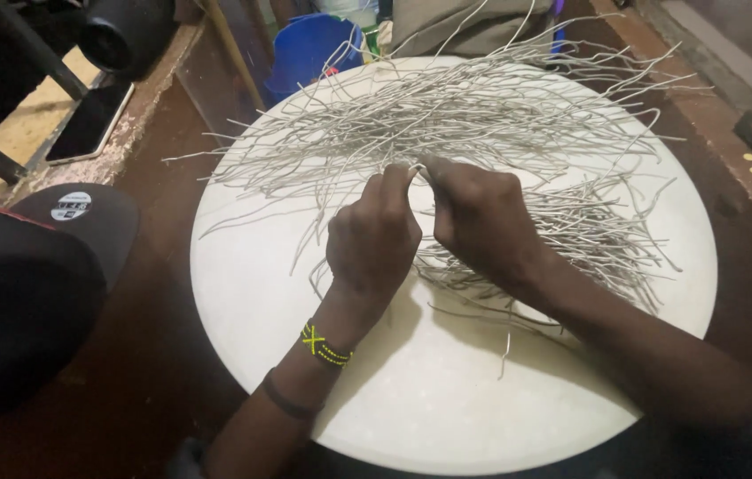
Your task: Bending individual white-coated metal wires into specific shapes by hand on a table.
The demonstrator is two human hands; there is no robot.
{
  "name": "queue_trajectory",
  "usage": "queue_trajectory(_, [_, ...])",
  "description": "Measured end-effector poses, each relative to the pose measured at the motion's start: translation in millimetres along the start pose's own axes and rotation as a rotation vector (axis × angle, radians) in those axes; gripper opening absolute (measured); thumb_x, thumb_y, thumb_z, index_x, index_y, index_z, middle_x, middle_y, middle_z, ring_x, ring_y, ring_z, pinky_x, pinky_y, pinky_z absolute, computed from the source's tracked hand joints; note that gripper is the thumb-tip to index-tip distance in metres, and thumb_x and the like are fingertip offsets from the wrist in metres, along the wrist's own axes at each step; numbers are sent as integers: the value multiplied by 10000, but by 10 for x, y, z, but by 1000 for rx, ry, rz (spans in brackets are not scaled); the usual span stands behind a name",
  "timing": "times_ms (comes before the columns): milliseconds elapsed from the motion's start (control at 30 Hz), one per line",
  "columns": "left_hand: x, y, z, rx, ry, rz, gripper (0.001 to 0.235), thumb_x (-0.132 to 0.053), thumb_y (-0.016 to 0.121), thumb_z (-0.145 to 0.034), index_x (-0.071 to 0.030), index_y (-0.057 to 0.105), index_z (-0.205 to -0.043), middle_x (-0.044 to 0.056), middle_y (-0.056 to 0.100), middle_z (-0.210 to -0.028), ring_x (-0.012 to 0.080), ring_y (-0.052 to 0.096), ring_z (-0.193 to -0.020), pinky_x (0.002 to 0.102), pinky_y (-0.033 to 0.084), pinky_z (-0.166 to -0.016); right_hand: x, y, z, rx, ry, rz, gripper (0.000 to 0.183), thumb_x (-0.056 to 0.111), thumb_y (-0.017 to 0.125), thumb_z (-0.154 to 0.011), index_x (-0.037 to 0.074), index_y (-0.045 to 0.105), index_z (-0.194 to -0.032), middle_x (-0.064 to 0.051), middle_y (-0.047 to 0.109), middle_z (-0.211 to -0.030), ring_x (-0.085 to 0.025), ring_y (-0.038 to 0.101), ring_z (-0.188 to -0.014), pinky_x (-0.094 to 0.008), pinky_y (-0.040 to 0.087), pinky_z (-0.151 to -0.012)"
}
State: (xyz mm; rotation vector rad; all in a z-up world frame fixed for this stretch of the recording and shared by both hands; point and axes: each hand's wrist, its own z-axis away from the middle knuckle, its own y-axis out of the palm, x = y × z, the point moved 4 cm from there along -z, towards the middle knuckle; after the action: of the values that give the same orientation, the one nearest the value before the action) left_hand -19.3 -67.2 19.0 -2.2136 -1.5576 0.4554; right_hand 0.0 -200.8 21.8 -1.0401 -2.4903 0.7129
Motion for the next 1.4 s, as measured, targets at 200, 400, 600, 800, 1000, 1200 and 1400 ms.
queue_trajectory(200, [39,-70,-10,-109,163,-115,151,-98,619,-903,-178,655,-1026,-78,469,-630,146,614,-416,311,531,-387,37,-146,-79,-2,-80,-254,177,-44,668,-944,-10,749,-1098,-234,691,-735,-417,716,-724,-458,543,-517])
queue_trajectory(400, [166,13,-17,-36,371,91,284,8,559,-901,-144,673,-1113,-69,478,-617,132,573,-381,289,509,-369,-42,-477,-178,296,-108,-504,233,-129,638,-875,-70,714,-1086,-300,695,-738,-498,708,-714,-557,477,-513])
queue_trajectory(600, [186,150,89,330,530,304,297,61,542,-841,-144,560,-1055,50,604,-666,319,527,-427,449,364,-338,-288,-437,-157,792,-156,-460,253,62,660,-913,67,771,-1141,-72,807,-686,-121,630,-374,-291,420,-356])
queue_trajectory(800, [18,-129,34,544,573,774,240,69,521,-905,-148,595,-977,-3,527,-545,172,498,-423,329,356,-389,-148,-640,-185,1053,-268,-751,319,276,573,-969,89,804,-1086,9,679,-503,-80,516,-353,-262,397,-349])
queue_trajectory(1000, [-91,-490,-79,673,424,1494,280,-245,458,-1079,-60,655,-1008,52,645,-793,192,583,-625,294,462,-627,117,-696,-203,1035,-336,-1434,199,109,570,-1040,-5,722,-1099,-100,793,-842,-84,465,-399,-242,392,-399])
queue_trajectory(1200, [50,-196,-64,528,351,1297,211,-146,505,-1076,-91,702,-1024,17,633,-708,110,583,-554,222,455,-490,-170,-496,-50,993,6,-1394,285,172,550,-1067,2,742,-943,54,403,-559,-51,379,-429,-194,264,-384])
queue_trajectory(1400, [244,-103,-148,583,126,878,167,-147,559,-1011,-122,713,-951,173,666,-604,420,635,-492,467,526,-538,-50,-523,-270,783,250,-725,350,129,623,-969,-42,716,-677,-75,502,-452,-158,417,-483,-353,381,-472])
